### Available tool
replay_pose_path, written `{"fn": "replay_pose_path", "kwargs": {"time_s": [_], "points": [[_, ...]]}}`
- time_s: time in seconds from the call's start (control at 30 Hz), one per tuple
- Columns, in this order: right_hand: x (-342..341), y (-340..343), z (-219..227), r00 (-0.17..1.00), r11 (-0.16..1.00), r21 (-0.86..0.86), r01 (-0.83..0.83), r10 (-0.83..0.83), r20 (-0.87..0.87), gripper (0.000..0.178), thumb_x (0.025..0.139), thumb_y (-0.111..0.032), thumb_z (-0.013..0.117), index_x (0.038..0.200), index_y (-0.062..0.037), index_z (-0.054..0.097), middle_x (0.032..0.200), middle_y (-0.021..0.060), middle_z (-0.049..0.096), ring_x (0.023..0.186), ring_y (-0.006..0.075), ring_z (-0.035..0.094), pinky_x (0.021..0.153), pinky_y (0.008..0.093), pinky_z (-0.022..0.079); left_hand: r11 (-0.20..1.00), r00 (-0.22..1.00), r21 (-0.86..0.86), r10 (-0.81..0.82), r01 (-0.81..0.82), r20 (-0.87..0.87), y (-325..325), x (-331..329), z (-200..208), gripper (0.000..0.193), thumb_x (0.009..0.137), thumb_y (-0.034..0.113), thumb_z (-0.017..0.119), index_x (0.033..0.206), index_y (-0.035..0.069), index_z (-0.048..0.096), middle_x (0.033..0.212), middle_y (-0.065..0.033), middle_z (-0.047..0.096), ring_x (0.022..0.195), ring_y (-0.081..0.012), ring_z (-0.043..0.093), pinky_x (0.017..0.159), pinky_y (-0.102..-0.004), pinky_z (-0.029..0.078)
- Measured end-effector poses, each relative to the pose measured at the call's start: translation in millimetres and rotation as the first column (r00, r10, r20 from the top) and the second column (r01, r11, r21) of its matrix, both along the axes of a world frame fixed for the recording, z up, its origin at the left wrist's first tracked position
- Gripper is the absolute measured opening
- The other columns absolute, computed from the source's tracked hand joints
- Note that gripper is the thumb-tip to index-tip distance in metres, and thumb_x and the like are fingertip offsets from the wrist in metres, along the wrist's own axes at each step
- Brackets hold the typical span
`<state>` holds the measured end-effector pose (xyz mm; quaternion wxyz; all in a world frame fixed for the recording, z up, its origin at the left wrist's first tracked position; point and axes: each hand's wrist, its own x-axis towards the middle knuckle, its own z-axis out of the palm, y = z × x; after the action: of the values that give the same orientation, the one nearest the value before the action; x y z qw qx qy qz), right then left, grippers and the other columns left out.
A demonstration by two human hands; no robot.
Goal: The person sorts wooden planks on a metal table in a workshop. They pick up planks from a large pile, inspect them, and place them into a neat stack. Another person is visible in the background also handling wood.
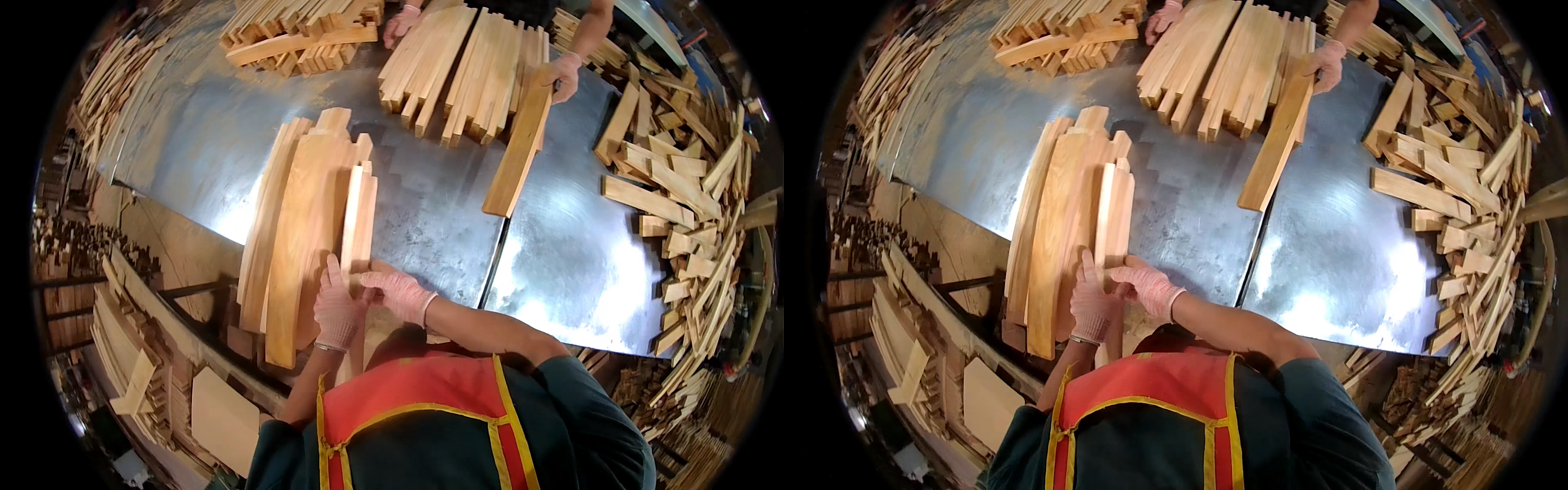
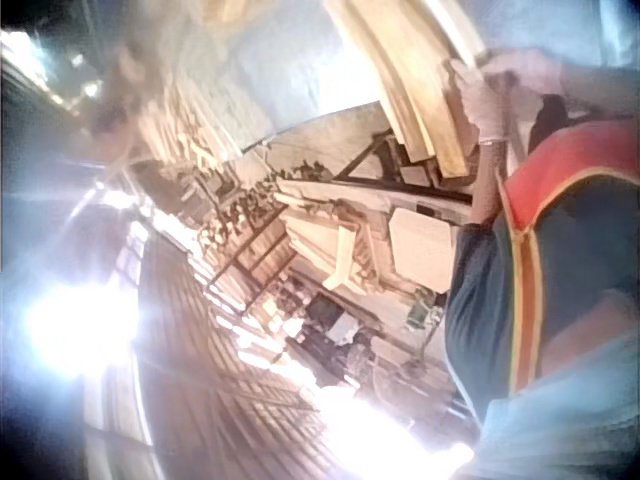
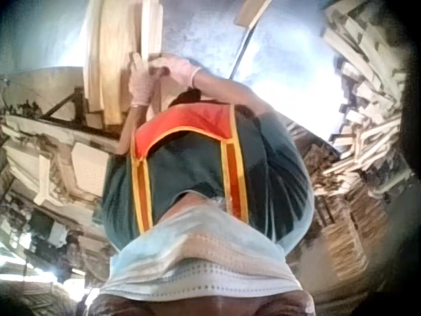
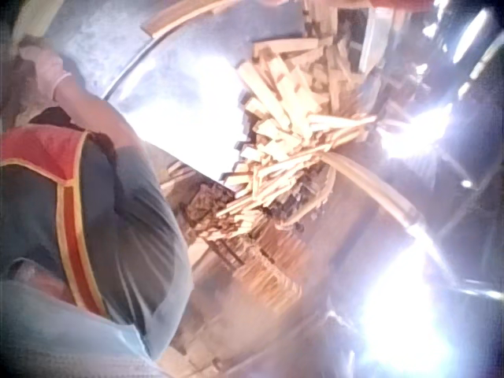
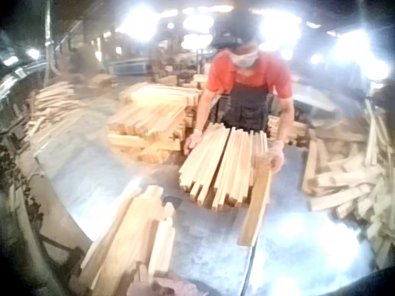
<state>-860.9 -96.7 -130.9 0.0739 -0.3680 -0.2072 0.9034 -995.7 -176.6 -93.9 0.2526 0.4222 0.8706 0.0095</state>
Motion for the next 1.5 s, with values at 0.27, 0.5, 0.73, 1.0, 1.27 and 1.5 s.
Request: {"fn": "replay_pose_path", "kwargs": {"time_s": [0.27,0.5,0.73,1.0,1.27,1.5], "points": [[36,15,13,0.875,0.427,0.772,-0.471,0.117,0.470,0.077,0.090,-0.035,0.075,0.155,-0.0046,0.045,0.147,0.0193,0.059,0.133,0.0331,0.058,0.111,0.0433,0.047,0.971,0.956,-0.042,-0.241,0.237,-0.168,35,2,-11,0.101,0.087,0.042,0.072,0.164,0.006,0.019,0.154,-0.0214,0.042,0.132,-0.0367,0.053,0.109,-0.0465,0.044],[205,120,-40,0.355,0.231,0.937,-0.263,-0.880,0.316,0.070,0.086,-0.033,0.080,0.143,-0.0009,0.055,0.132,0.0213,0.065,0.121,0.0327,0.063,0.104,0.0401,0.050,0.906,0.799,0.020,-0.362,0.423,-0.480,29,-4,-26,0.106,0.084,0.043,0.074,0.164,0.002,0.017,0.162,-0.0212,0.033,0.151,-0.0354,0.032,0.121,-0.0483,0.028],[213,171,-66,0.767,0.763,0.645,0.042,-0.438,0.468,0.063,0.086,-0.028,0.080,0.137,0.0018,0.057,0.117,0.0136,0.072,0.095,0.0245,0.070,0.086,0.0370,0.057,0.940,0.839,-0.134,-0.340,0.313,-0.425,46,-4,-12,0.114,0.082,0.041,0.078,0.164,0.000,0.011,0.167,-0.0199,0.025,0.153,-0.0335,0.030,0.121,-0.0465,0.029],[245,83,54,0.752,0.780,-0.219,0.586,-0.624,-0.211,0.048,0.095,-0.019,0.075,0.137,-0.0048,0.057,0.107,0.0078,0.068,0.089,0.0173,0.065,0.080,0.0359,0.058,0.957,0.871,-0.154,-0.287,0.245,-0.399,36,5,-2,0.108,0.084,0.032,0.075,0.165,0.003,0.010,0.170,-0.0183,0.022,0.153,-0.0332,0.032,0.119,-0.0487,0.033],[307,66,93,0.574,0.689,-0.500,0.524,-0.720,-0.391,0.036,0.106,-0.034,0.051,0.136,-0.0137,0.055,0.072,-0.0027,0.046,0.056,0.0114,0.044,0.052,0.0289,0.041,0.964,0.767,-0.132,-0.264,0.231,-0.585,30,20,-48,0.100,0.083,0.029,0.076,0.164,0.012,0.020,0.169,-0.0119,0.024,0.153,-0.0327,0.030,0.119,-0.0473,0.033],[352,40,88,0.597,0.738,-0.474,0.480,-0.671,-0.440,0.040,0.105,-0.039,0.060,0.136,-0.0143,0.056,0.076,0.0008,0.054,0.058,0.0125,0.051,0.051,0.0282,0.044,0.970,0.766,-0.146,-0.244,0.195,-0.595,34,18,-43,0.097,0.084,0.031,0.078,0.163,0.017,0.024,0.170,-0.0085,0.023,0.154,-0.0336,0.028,0.122,-0.0478,0.030]]}}
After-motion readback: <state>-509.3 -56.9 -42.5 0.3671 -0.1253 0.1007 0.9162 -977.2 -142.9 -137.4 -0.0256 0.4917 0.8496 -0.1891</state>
